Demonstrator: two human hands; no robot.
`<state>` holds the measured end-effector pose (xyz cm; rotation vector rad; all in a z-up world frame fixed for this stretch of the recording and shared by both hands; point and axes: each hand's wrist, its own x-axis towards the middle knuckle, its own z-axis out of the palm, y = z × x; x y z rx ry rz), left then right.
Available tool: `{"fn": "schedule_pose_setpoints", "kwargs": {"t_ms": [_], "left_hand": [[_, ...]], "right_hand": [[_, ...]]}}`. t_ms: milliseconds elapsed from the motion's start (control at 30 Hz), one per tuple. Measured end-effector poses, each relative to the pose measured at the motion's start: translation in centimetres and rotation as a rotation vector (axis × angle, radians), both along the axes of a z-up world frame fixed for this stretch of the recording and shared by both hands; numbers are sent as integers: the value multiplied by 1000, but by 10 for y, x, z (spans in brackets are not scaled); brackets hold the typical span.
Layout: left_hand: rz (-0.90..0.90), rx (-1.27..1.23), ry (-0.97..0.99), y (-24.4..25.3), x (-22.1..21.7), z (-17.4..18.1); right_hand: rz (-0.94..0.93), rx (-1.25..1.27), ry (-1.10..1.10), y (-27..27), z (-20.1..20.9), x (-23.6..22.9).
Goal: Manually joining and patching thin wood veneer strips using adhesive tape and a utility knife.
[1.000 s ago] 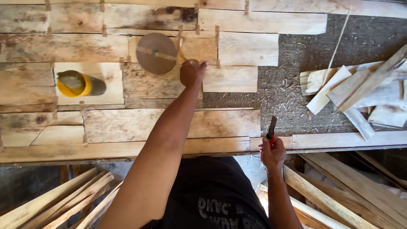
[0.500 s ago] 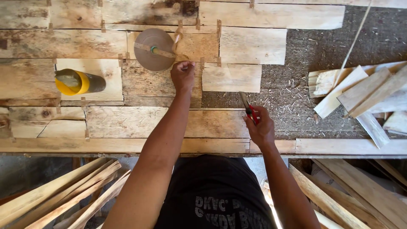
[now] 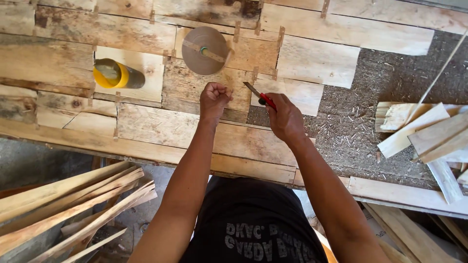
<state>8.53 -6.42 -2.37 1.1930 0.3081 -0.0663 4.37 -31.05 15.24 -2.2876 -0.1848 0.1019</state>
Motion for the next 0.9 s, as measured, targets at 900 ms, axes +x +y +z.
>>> {"fn": "schedule_pose_setpoints", "kwargs": {"t_ms": [900], "left_hand": [[-193, -61, 167, -13, -21, 35]], "right_hand": [[56, -199, 15, 4, 17, -11]]}}
